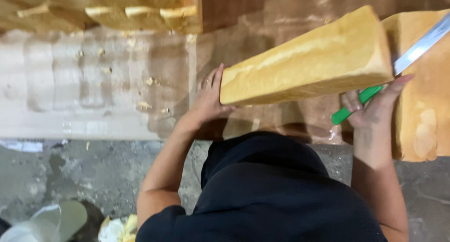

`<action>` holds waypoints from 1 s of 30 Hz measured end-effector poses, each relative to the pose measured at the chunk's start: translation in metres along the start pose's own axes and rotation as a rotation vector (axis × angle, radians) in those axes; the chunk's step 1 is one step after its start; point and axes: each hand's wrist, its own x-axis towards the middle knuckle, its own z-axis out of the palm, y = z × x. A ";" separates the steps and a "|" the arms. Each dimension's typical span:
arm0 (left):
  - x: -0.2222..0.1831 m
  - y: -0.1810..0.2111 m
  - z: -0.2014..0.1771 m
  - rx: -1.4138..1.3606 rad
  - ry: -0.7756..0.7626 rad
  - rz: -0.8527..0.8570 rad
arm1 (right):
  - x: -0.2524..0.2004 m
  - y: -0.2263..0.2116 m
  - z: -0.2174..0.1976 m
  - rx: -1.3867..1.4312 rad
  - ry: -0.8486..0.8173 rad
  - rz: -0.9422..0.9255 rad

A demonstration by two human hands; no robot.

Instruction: The person trims the crusts and surfaces of multiple bread loaves using a serrated knife, handling each loaf by hand on a workbench and moving them between stacks.

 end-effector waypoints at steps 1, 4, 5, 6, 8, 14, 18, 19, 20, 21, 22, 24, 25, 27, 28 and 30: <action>-0.003 -0.001 -0.002 0.062 -0.012 -0.025 | -0.002 0.002 -0.002 0.023 0.014 0.004; -0.007 0.010 -0.016 0.142 -0.009 -0.146 | -0.006 0.003 -0.007 0.112 0.063 0.052; -0.004 0.017 -0.020 0.064 0.022 -0.111 | -0.007 0.003 -0.008 0.141 0.085 0.065; -0.001 0.027 -0.024 -0.017 0.049 -0.074 | -0.010 0.002 -0.009 0.162 0.102 0.082; 0.006 0.048 -0.032 -0.102 0.074 -0.002 | -0.017 0.000 -0.010 0.157 0.107 0.081; 0.027 0.127 -0.046 -0.155 0.190 0.259 | -0.041 0.002 0.008 0.081 -0.045 0.016; 0.033 0.143 -0.064 -0.395 0.142 0.214 | -0.055 0.011 0.017 0.160 -0.117 0.006; 0.036 0.142 -0.067 -0.484 0.120 0.205 | -0.060 0.014 0.017 0.194 -0.096 -0.007; 0.038 0.140 -0.070 -0.541 0.127 0.218 | -0.065 0.017 0.016 0.173 -0.107 -0.012; 0.041 0.138 -0.071 -0.598 0.132 0.230 | -0.068 0.021 0.017 0.153 -0.118 -0.018; 0.043 0.137 -0.072 -0.653 0.138 0.237 | -0.069 0.024 0.017 0.133 -0.132 -0.020; 0.050 0.141 -0.073 -0.949 0.063 0.244 | -0.069 0.026 0.015 0.088 -0.124 -0.068; 0.055 0.146 -0.074 -1.095 0.022 0.240 | -0.068 0.023 0.013 0.066 -0.123 -0.090; 0.066 0.157 -0.077 -1.194 0.024 0.249 | -0.071 0.018 0.009 0.098 -0.109 -0.055; 0.072 0.163 -0.079 -1.242 0.028 0.250 | -0.075 0.014 0.006 0.116 -0.105 -0.034; 0.088 0.178 -0.077 -1.440 0.024 0.146 | -0.086 0.000 -0.005 -0.029 -0.032 -0.055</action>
